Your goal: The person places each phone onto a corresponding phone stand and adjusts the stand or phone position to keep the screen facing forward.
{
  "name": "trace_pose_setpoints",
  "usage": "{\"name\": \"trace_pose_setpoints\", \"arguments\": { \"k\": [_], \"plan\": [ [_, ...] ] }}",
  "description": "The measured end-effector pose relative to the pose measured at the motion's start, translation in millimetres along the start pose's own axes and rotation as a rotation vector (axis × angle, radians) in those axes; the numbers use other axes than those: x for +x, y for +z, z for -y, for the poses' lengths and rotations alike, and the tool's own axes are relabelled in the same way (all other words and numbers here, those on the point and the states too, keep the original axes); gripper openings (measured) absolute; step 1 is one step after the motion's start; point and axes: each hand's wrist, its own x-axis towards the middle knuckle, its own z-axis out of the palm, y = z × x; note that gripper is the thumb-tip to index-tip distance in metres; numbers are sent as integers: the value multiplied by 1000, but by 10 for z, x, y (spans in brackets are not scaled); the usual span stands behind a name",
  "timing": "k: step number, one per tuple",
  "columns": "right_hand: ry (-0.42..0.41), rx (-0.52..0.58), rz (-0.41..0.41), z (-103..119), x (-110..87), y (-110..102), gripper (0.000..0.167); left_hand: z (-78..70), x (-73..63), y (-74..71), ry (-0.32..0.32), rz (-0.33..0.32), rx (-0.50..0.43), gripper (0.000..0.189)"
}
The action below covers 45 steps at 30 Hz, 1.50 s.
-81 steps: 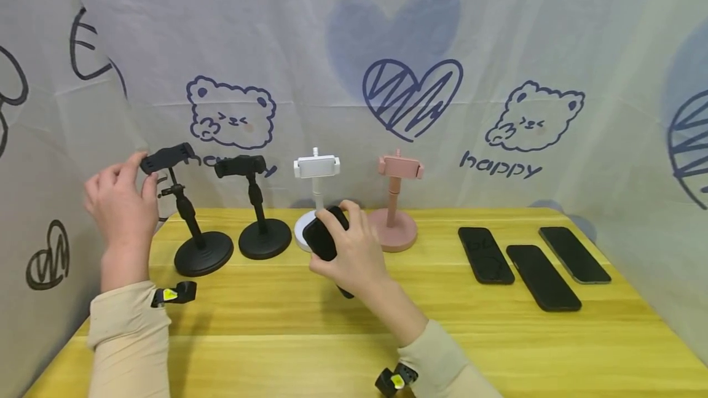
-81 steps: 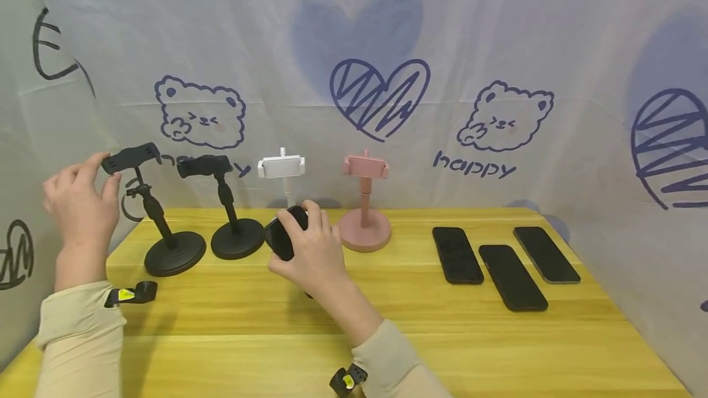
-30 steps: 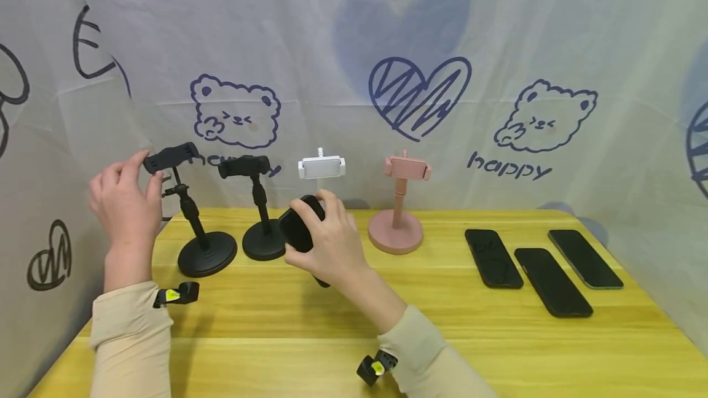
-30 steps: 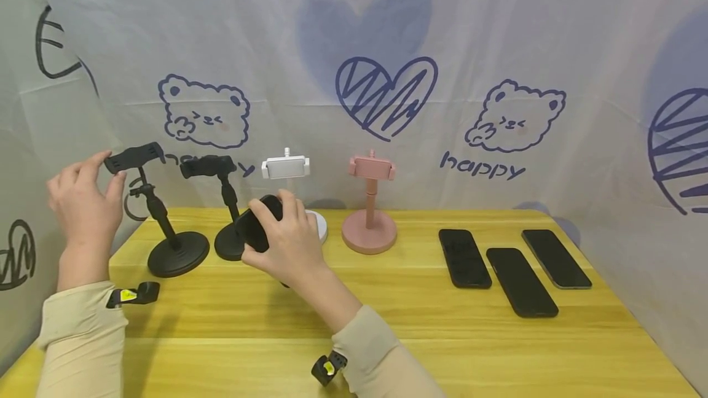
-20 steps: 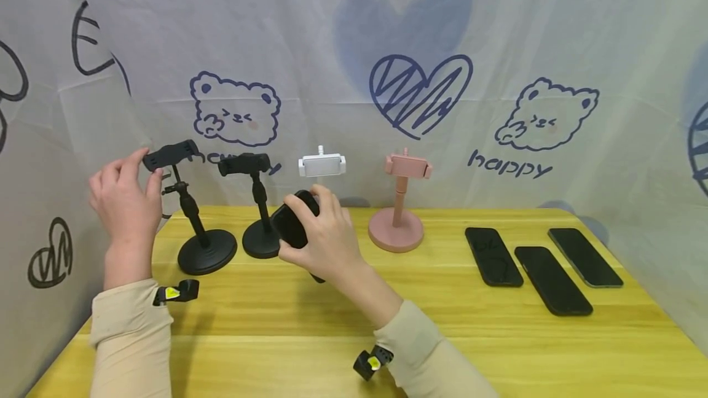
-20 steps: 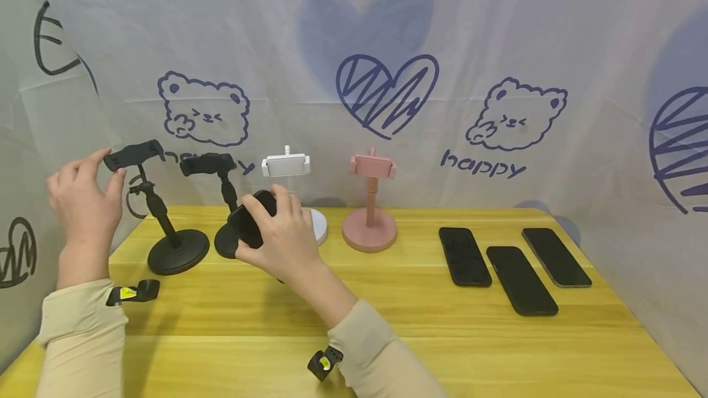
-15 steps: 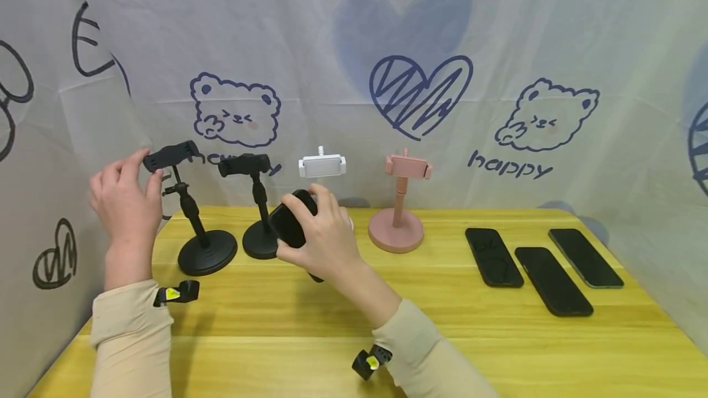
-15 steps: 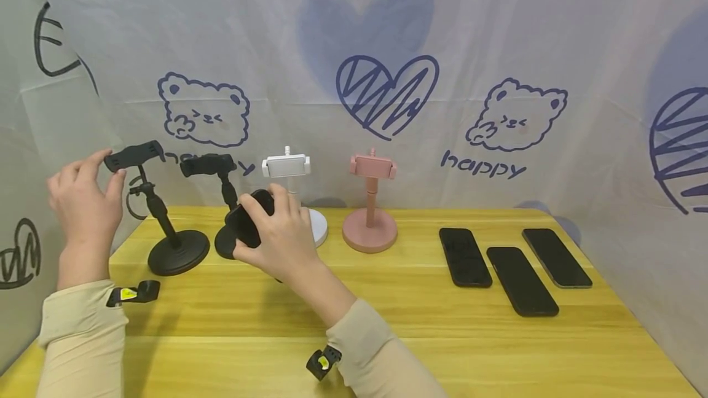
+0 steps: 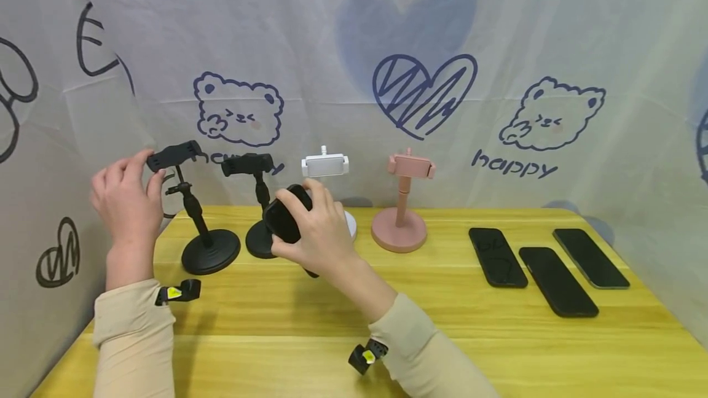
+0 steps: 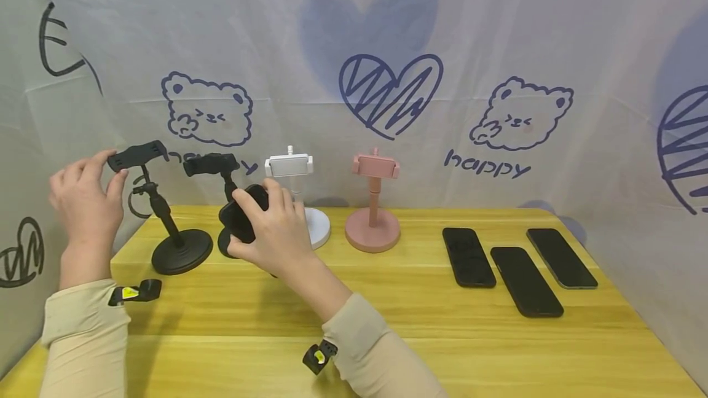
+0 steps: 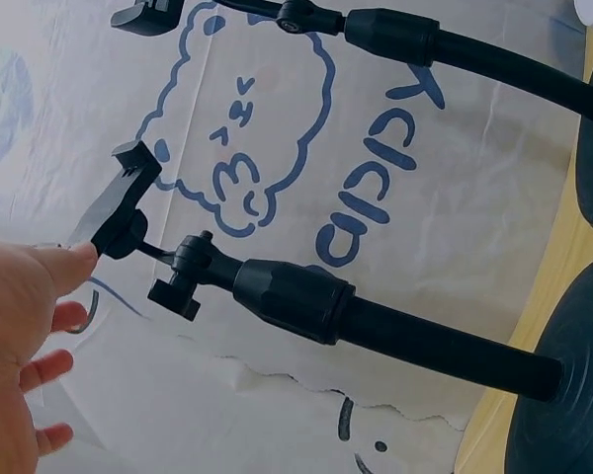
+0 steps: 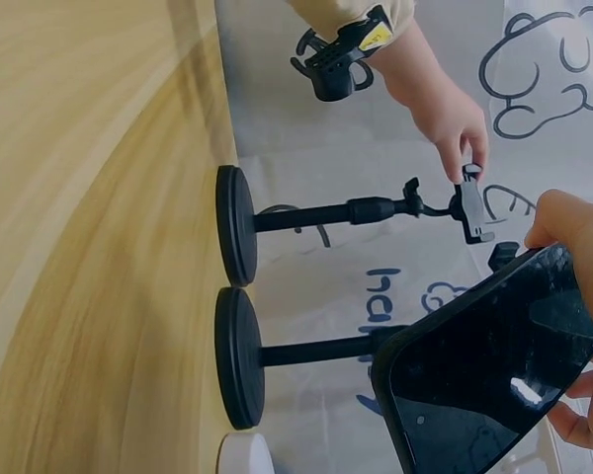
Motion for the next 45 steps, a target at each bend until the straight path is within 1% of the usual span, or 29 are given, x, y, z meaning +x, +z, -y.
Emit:
{"name": "trace_pose_setpoints", "arguments": {
  "k": [6,11,18,29,32,40,43,45],
  "plan": [
    [-8,-5,-6,5,32,-4,62,61,-14,-37,112,-40,29,39],
    [-8,-13,-11,11,56,-6,62,104,-22,-62,196,-69,29,36],
    [-8,-23,-25,21,85,11,61,161,-13,-88,342,-133,40,34],
    [3,-19,-22,36,140,48,61,175,-9,-143,467,-164,64,34],
    [8,-19,-15,46,139,59,62,190,-9,-152,484,-177,57,34],
    [15,14,-21,97,152,86,62,214,-22,-165,483,-194,34,37],
    [22,17,-25,110,160,97,62,207,-30,-163,481,-191,18,38],
    [28,19,-24,114,160,105,62,204,-41,-164,477,-176,21,38]
  ]
}}
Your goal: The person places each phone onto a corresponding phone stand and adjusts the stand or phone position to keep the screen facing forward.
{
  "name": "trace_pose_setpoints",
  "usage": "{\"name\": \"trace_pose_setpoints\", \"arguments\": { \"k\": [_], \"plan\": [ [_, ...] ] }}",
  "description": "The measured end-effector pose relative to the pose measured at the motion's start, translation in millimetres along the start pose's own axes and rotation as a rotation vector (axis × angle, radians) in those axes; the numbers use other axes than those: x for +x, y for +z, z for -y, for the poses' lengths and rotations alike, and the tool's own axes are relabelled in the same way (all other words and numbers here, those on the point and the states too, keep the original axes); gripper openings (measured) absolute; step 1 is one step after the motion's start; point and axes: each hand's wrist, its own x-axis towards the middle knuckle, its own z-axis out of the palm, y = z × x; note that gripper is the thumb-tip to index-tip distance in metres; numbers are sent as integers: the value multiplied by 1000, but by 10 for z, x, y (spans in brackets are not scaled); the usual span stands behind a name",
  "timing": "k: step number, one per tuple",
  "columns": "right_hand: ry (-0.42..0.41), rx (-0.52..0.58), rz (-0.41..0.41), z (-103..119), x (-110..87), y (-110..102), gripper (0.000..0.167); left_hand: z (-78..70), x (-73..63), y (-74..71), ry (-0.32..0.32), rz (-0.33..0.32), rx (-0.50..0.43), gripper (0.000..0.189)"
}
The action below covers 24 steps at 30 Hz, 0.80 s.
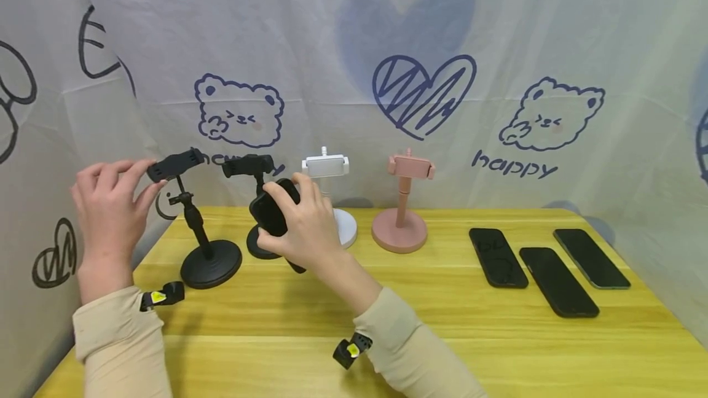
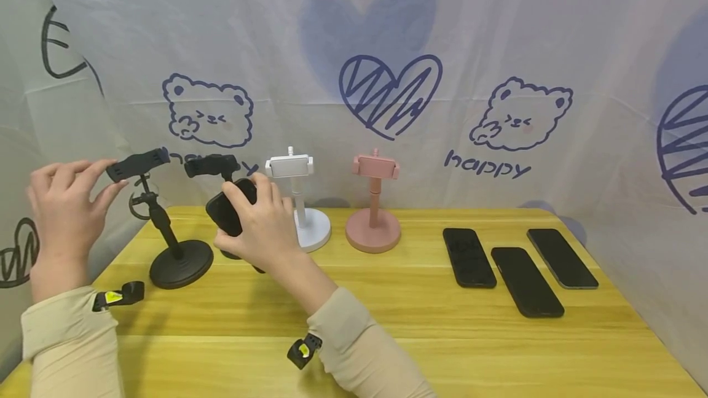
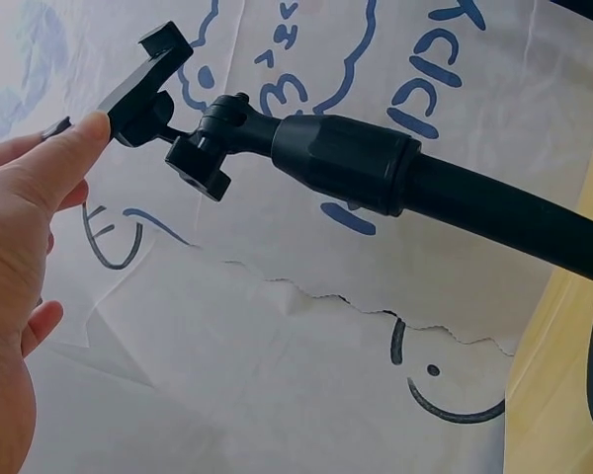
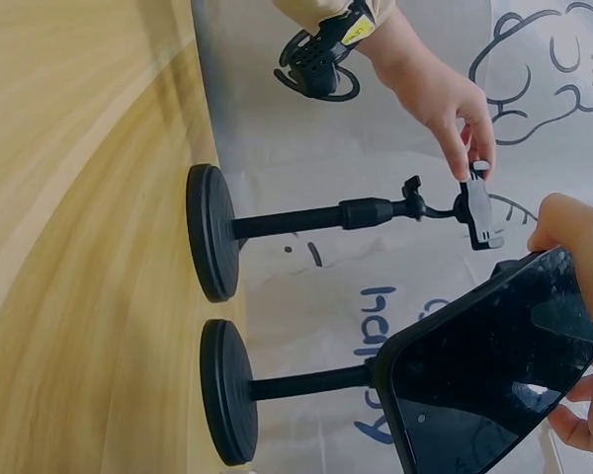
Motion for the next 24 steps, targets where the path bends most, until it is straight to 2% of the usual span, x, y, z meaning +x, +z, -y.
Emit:
{"name": "trace_pose_setpoints", "arguments": {
  "k": [3,10,16,24],
  "plan": [
    [4,-9,1,12,0,13,62,-9,-17,-11,-10,6,-3,38],
    [18,-3,13,49,-8,53,62,-46,-38,-18,-9,-30,-14,36],
    [21,25,23,98,-14,102,64,-60,-52,-74,-8,15,3,37],
    [21,30,0,151,5,157,64,-55,-59,-114,-31,-5,-19,40]
  ]
}}
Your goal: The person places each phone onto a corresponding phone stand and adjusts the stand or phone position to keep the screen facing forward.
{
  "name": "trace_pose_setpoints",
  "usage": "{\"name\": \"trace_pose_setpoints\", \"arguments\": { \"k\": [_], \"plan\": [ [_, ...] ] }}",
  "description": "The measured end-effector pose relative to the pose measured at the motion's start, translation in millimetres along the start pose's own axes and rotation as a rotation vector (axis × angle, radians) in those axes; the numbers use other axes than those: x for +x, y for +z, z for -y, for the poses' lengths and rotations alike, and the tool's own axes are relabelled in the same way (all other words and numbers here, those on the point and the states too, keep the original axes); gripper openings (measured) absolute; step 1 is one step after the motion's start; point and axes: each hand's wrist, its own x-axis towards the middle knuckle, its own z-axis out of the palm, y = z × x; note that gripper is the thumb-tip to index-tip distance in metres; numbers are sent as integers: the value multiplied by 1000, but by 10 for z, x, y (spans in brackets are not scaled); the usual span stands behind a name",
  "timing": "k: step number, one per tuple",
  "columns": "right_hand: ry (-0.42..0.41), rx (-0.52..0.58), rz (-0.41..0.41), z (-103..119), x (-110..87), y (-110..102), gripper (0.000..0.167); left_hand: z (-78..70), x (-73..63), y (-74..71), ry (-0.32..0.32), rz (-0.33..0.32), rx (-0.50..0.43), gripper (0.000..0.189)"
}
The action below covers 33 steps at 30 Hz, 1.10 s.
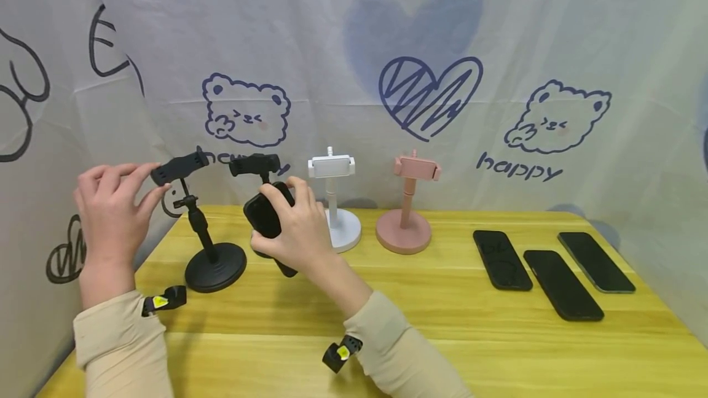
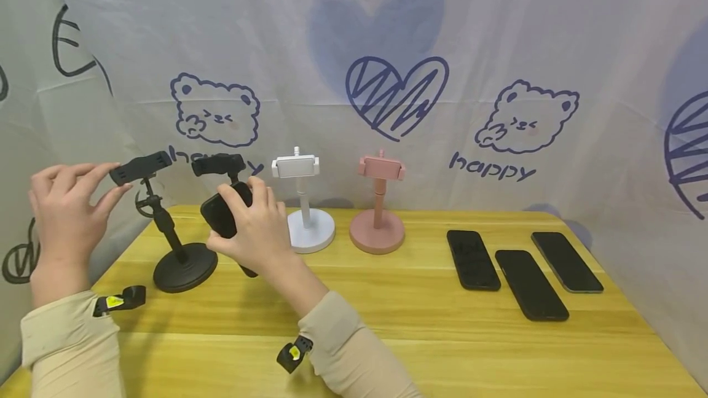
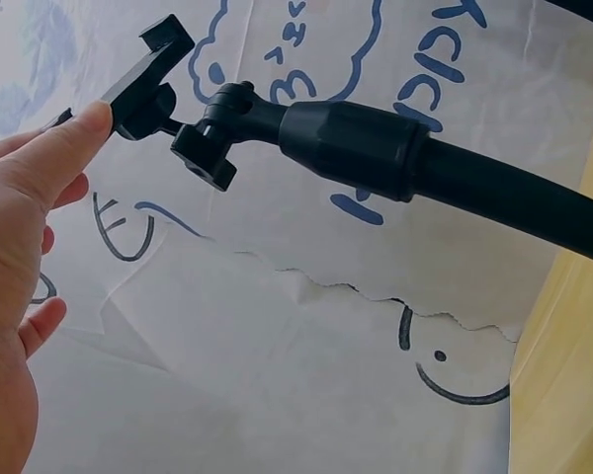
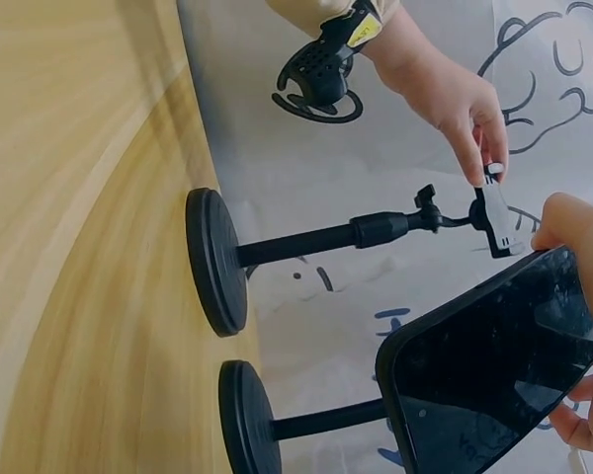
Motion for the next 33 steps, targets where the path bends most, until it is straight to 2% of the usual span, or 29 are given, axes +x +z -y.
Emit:
{"name": "trace_pose_setpoints", "arguments": {
  "k": [9,17,21,28,33],
  "plan": [
    [-7,12,-8,12,32,13,64,-40,30,-54,-32,63,-10,40],
    [-1,29,3,30,54,30,65,-52,45,-104,12,47,-13,41],
    [-1,36,4,53,68,68,65,-48,46,-132,8,49,-17,40],
    [-11,40,14,116,117,111,64,-48,64,-115,13,7,-38,41],
    [-15,63,29,138,156,125,66,-86,77,-99,-34,55,-13,41]
  ]
}}
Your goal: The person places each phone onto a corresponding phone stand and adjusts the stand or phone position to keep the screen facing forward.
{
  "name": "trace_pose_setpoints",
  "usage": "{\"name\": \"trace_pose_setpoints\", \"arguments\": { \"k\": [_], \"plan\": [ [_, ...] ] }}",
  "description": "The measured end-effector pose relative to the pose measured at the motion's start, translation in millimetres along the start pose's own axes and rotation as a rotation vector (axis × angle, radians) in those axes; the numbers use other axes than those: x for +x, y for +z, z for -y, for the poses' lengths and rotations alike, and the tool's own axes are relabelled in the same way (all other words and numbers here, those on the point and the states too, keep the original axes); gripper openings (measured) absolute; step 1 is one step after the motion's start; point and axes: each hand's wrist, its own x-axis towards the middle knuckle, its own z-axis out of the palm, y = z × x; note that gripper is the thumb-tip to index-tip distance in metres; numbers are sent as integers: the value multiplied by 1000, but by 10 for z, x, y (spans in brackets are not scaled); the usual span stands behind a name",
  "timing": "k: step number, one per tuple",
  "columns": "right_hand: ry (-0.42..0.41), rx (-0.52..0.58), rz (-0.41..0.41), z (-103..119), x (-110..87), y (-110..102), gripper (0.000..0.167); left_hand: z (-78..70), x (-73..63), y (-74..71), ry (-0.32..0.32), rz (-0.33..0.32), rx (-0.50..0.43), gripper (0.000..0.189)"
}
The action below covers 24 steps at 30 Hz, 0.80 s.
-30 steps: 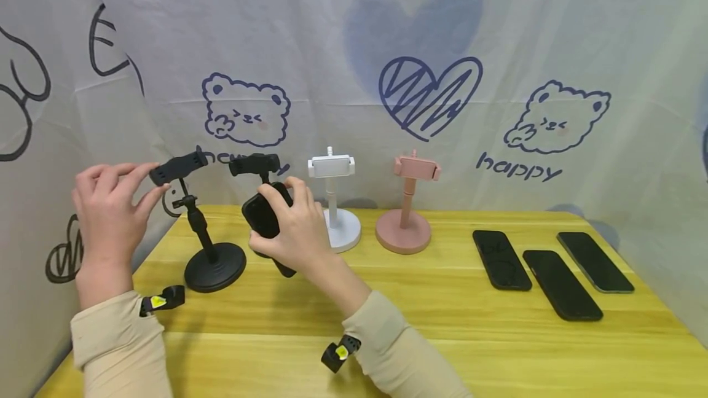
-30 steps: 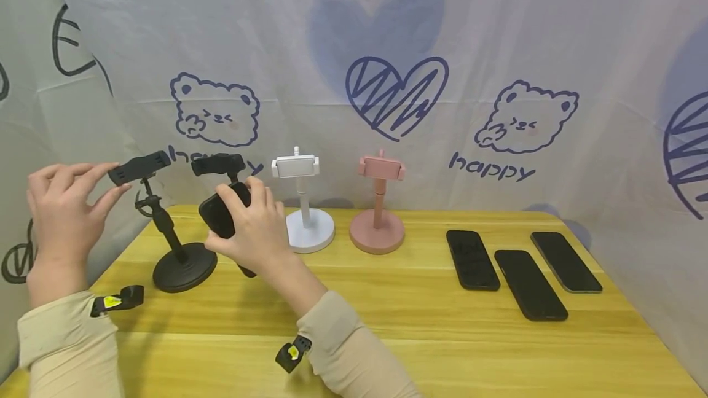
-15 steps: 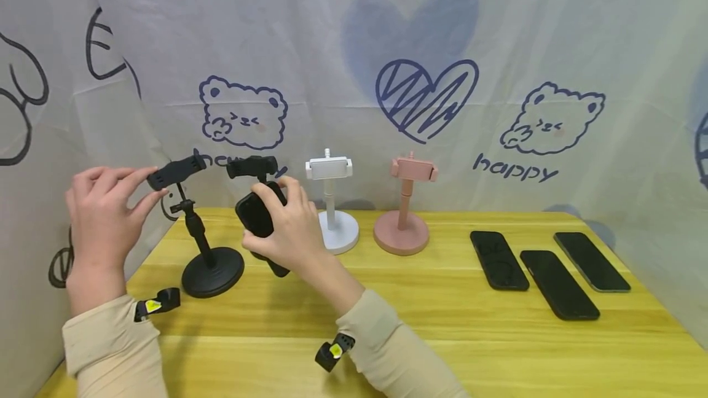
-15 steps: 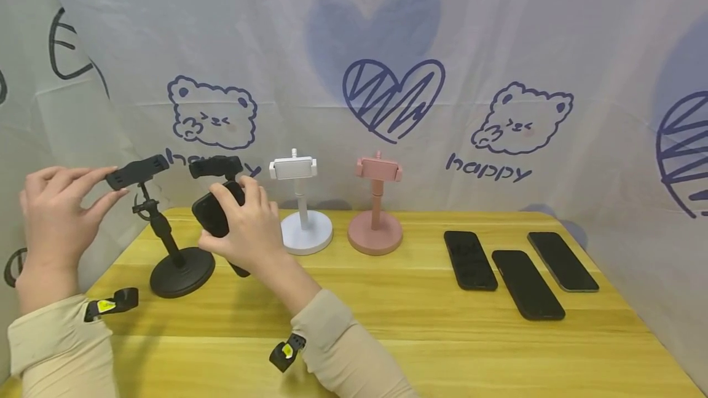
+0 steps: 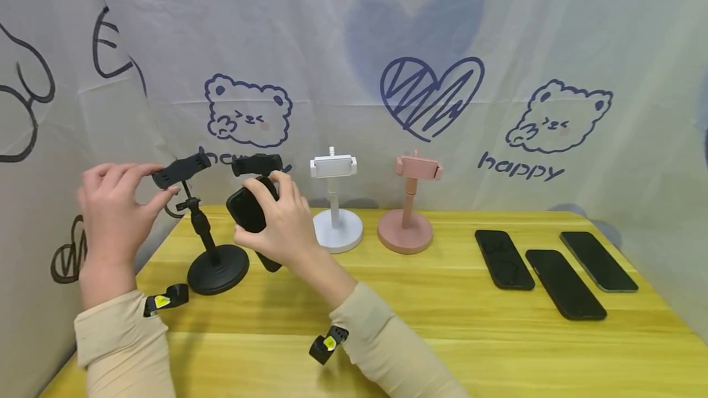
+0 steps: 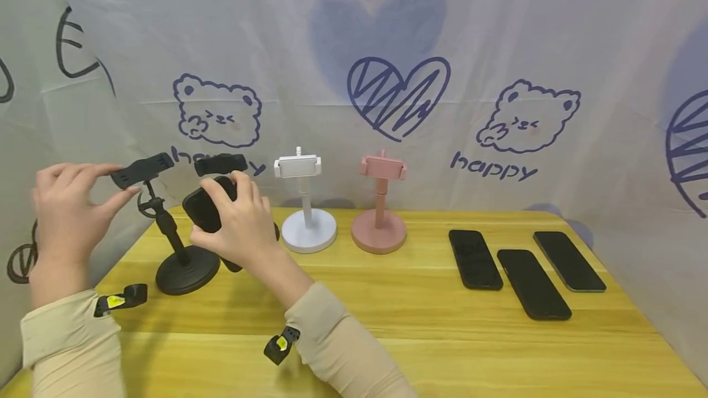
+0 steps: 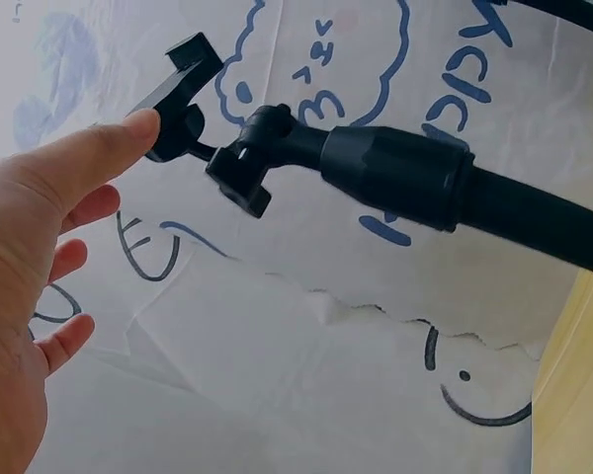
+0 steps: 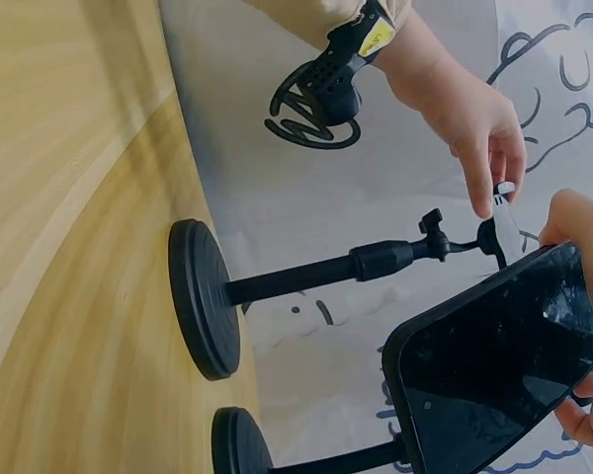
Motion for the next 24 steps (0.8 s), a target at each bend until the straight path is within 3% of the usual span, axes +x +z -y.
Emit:
{"name": "trace_pose_setpoints", "arguments": {
  "k": [11,24],
  "plan": [
    [-5,21,-4,1,51,37,67,-20,-5,9,-52,25,19,39],
    [-32,4,-29,26,115,53,67,8,9,54,-58,-20,-89,37]
  ]
}}
